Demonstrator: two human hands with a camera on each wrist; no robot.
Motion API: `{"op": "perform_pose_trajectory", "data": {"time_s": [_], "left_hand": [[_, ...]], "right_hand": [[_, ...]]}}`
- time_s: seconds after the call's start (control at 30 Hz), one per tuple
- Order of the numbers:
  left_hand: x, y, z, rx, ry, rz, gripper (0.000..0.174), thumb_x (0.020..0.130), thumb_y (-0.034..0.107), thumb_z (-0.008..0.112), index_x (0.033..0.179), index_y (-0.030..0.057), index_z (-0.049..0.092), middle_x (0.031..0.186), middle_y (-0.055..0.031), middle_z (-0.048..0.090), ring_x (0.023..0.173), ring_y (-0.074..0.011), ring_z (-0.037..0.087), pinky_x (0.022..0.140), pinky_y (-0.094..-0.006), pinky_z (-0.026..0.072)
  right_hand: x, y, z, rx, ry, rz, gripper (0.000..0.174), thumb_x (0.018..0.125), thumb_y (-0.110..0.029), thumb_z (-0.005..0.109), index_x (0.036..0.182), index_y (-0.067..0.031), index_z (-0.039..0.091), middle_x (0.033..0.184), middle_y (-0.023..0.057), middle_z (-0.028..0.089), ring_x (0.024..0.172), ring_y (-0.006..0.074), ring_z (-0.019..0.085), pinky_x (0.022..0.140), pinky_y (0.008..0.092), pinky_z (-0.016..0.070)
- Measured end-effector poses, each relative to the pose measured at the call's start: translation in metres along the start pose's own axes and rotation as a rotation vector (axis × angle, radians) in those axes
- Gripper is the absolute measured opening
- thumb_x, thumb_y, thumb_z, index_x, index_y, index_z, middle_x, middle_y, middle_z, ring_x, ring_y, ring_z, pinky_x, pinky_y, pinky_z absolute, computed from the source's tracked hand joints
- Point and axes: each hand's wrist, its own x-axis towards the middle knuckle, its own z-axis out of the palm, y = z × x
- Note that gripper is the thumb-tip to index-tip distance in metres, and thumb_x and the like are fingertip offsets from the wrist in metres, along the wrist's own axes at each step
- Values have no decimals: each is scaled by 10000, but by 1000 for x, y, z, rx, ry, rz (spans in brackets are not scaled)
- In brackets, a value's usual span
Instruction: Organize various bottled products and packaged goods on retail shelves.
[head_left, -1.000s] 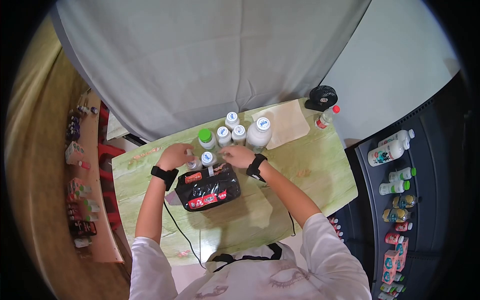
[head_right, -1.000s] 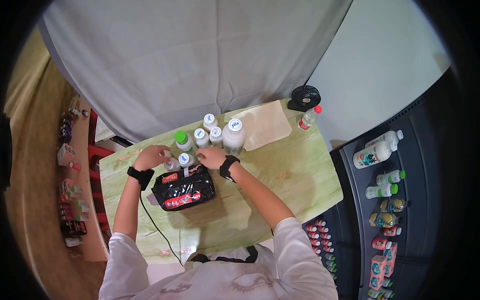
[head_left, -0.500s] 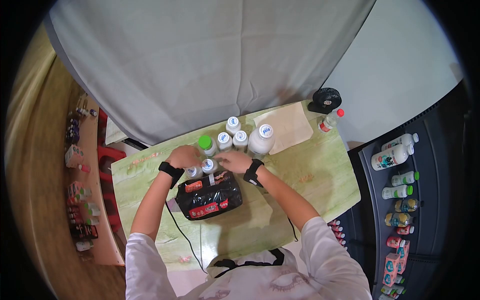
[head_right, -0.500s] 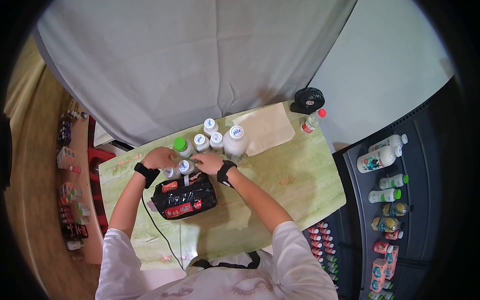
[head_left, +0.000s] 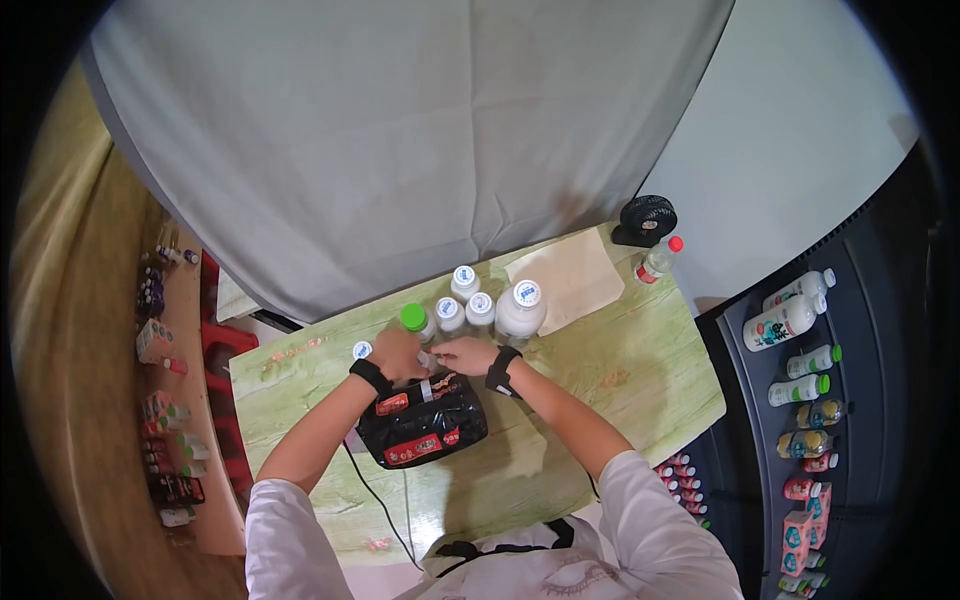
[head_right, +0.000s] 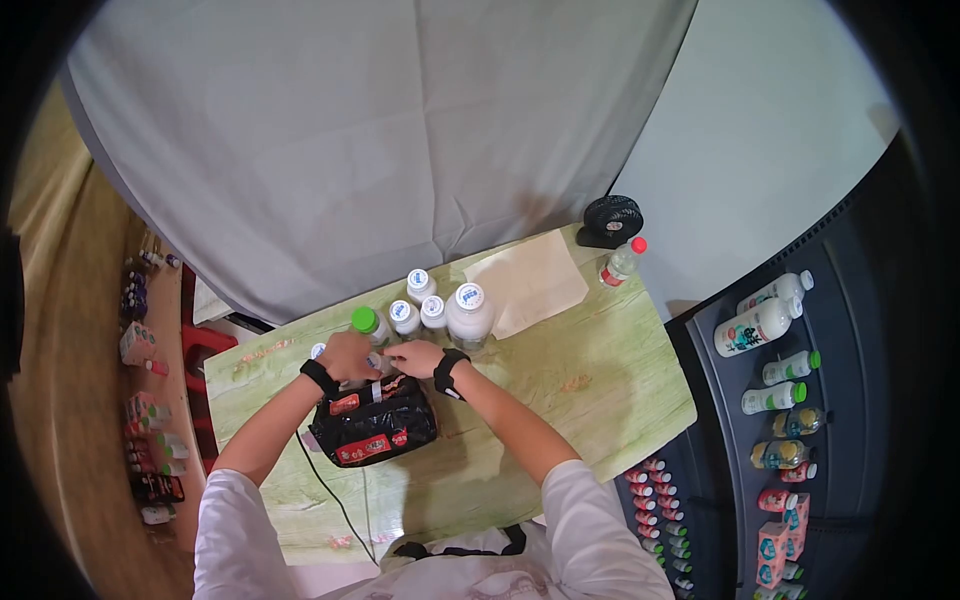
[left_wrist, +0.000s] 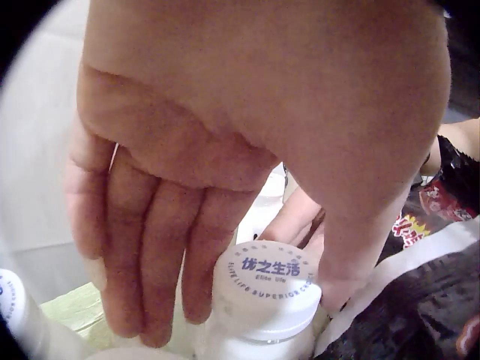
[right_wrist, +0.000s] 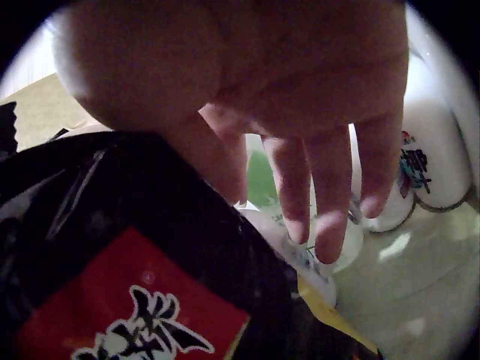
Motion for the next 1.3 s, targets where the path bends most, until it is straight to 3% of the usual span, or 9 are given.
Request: {"op": "perform_pose_trajectory", "data": {"time_s": [0.27, 0.63, 0.7, 0.87, 1.0, 1.03, 1.17, 1.27, 1.3], "left_hand": [[-12, -1, -18, -6, 34, -5, 581, 662, 586, 683, 708, 6, 699, 677, -188, 650, 686, -354, 660, 613, -439, 512], [-75, 34, -115, -95, 304, -191, 490, 646, 515, 676, 655, 25, 663, 650, -184, 618, 656, -369, 622, 601, -435, 493], [-93, 55, -141, -142, 380, -224, 450, 625, 470, 683, 648, 22, 653, 661, -183, 625, 667, -362, 627, 605, -432, 497], [-140, 134, -183, -151, 669, -61, 382, 618, 387, 704, 625, 15, 614, 619, -171, 591, 614, -360, 591, 568, -426, 473], [-164, 205, -178, -264, 835, 57, 382, 616, 340, 713, 590, 0, 541, 553, -137, 508, 517, -328, 510, 501, -394, 413], [-170, 222, -174, -313, 803, 51, 357, 621, 308, 718, 597, -4, 546, 551, -134, 516, 502, -312, 498, 484, -381, 391], [-189, 295, -155, -605, 701, 98, 344, 664, 283, 715, 618, -23, 565, 534, -155, 527, 445, -235, 477, 454, -360, 366], [-197, 349, -139, -612, 673, 117, 361, 682, 280, 721, 606, -33, 558, 506, -152, 498, 423, -207, 441, 442, -351, 353], [-200, 369, -138, -572, 615, 90, 416, 691, 370, 737, 597, -17, 615, 521, -166, 548, 464, -317, 537, 464, -372, 412]], "right_hand": [[-19, -11, -14, 58, 19, 60, 397, 970, -126, 452, 1361, -133, 518, 1214, 171, 631, 1117, 317, 601, 952, 376, 459], [-110, -44, -40, 160, 404, -50, 357, 962, -143, 485, 1306, -75, 553, 1187, 191, 632, 1088, 323, 607, 939, 374, 459], [-133, -53, -42, 211, 451, -45, 362, 959, -150, 497, 1304, -55, 546, 1212, 189, 618, 1117, 318, 590, 953, 373, 450], [-222, -116, -45, 173, 535, -60, 447, 943, -175, 578, 1366, -60, 492, 1331, 164, 546, 1248, 266, 512, 1035, 344, 399], [-282, -141, -20, 256, 536, -133, 656, 876, -242, 693, 1434, -62, 397, 1368, 174, 497, 1230, 284, 516, 1034, 367, 405], [-297, -148, -12, 269, 546, -157, 759, 838, -208, 741, 1465, -61, 339, 1355, 162, 500, 1207, 263, 525, 1025, 368, 412], [-365, -171, 20, 392, 579, -151, 818, 805, -172, 776, 1474, -52, 320, 1339, 128, 507, 1224, 236, 501, 1039, 373, 382], [-424, -178, 48, 358, 695, -128, 808, 789, -203, 792, 1441, -19, 351, 1295, 141, 542, 1187, 234, 539, 1012, 362, 422], [-446, -181, 56, 341, 725, -97, 802, 782, -214, 799, 1426, -16, 365, 1289, 145, 545, 1184, 235, 543, 1009, 361, 425]]}}
